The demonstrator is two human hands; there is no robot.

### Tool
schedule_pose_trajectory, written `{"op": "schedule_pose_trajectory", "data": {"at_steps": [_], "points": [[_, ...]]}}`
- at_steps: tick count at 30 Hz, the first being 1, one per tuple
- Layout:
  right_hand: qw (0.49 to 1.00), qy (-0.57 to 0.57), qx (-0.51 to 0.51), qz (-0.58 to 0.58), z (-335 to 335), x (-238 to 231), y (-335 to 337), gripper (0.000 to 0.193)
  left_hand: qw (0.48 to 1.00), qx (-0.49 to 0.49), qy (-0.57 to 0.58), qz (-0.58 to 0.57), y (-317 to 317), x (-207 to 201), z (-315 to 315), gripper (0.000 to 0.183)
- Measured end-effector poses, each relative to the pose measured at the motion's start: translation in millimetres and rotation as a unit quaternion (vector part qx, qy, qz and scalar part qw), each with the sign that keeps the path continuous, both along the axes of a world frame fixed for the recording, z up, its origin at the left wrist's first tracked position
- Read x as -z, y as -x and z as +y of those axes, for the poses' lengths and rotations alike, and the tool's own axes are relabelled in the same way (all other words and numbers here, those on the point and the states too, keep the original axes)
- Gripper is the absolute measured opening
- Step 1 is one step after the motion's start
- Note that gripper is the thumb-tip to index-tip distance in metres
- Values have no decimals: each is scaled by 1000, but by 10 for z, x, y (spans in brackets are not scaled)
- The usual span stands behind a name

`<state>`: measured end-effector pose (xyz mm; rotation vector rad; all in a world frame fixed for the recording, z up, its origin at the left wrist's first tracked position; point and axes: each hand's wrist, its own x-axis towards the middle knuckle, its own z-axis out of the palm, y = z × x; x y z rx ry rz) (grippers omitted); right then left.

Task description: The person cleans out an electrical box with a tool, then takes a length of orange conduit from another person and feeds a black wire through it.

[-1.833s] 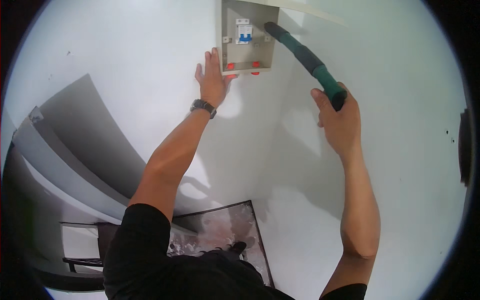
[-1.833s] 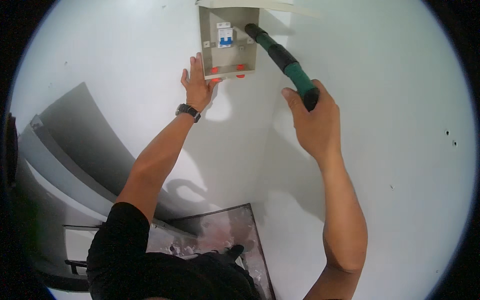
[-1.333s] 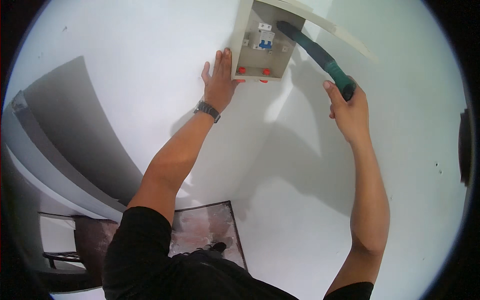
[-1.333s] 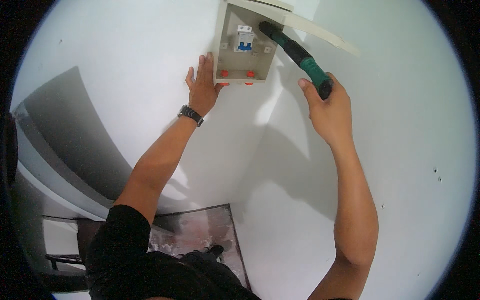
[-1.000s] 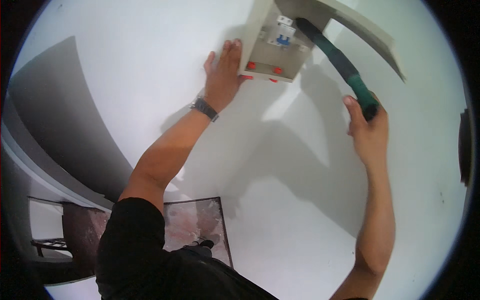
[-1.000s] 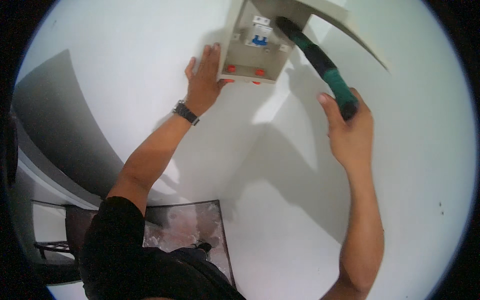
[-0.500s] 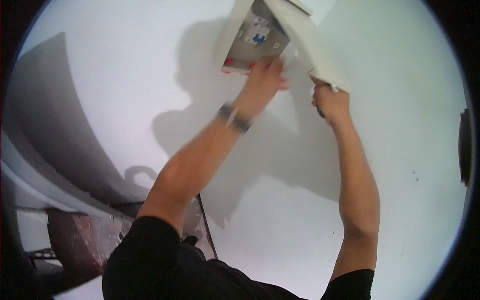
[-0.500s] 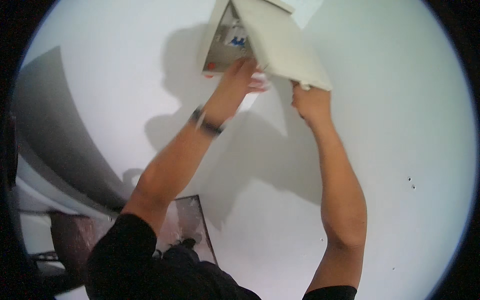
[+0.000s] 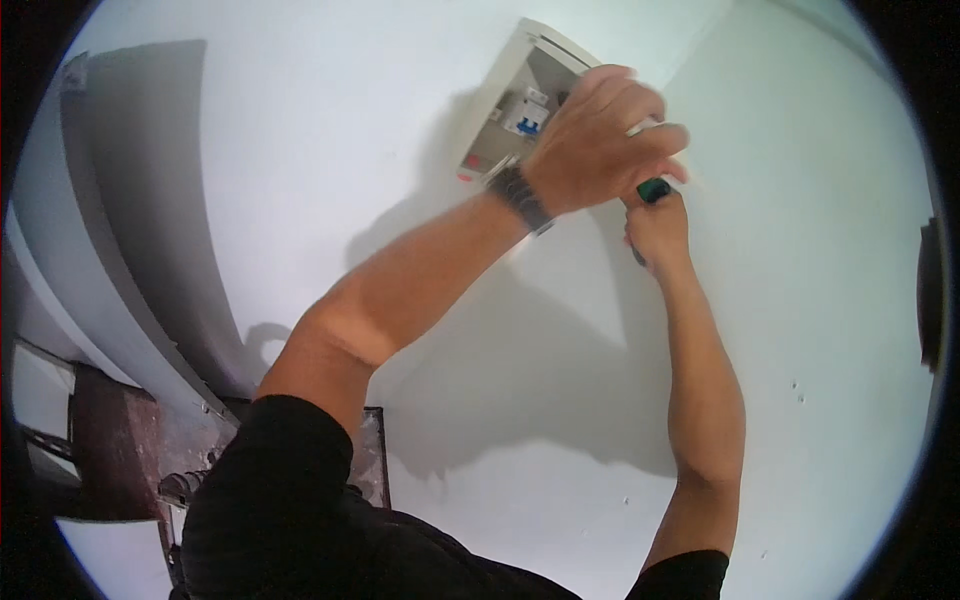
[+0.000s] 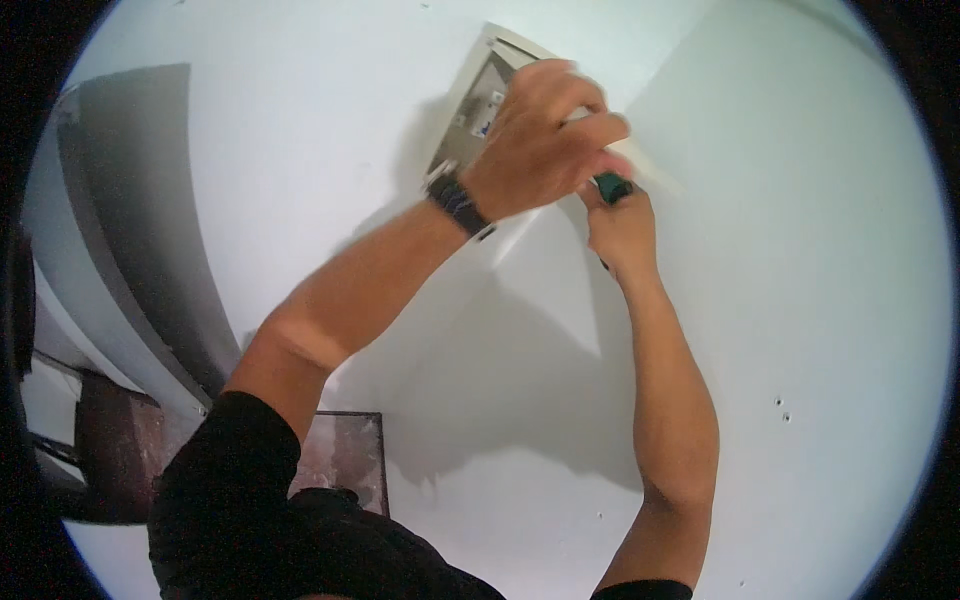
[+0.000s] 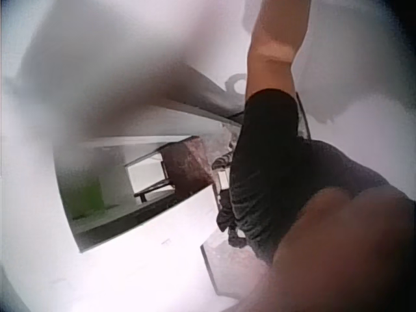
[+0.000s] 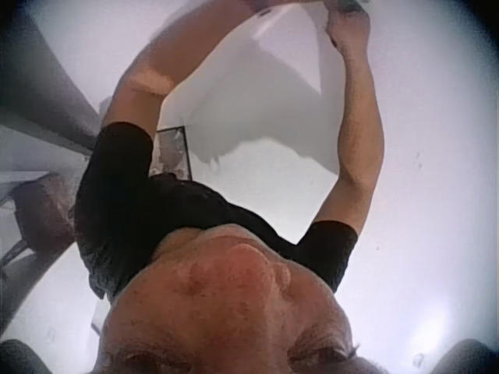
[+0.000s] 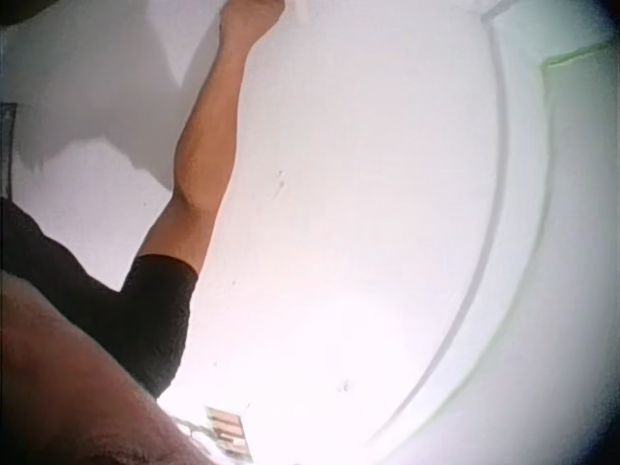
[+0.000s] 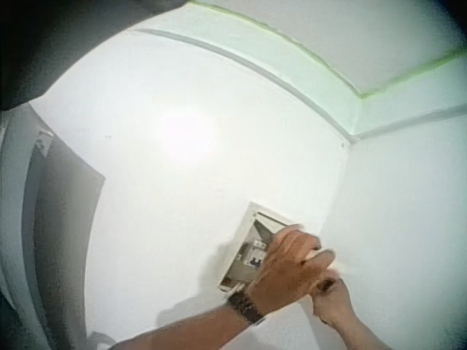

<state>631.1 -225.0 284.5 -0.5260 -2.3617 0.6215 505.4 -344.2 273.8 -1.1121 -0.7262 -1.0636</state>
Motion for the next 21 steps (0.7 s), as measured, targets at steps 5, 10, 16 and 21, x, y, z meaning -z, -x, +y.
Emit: {"op": "schedule_pose_trajectory", "data": {"at_steps": [5, 10, 16, 21], "points": [[1000, -5, -10, -2, -42, -14, -72, 33, 998, -10, 48, -40, -98, -36, -117, 28], [999, -29, -20, 37, 15, -68, -113, 34, 996, 61, 26, -52, -141, -40, -79, 23], [999, -36, 0, 32, 1, 23, -127, 39, 993, 59, 63, -81, -195, 172, -172, 29], [999, 9, 29, 20, -250, -74, -195, 37, 830, 378, 44, -408, 233, 575, 87, 63]]}}
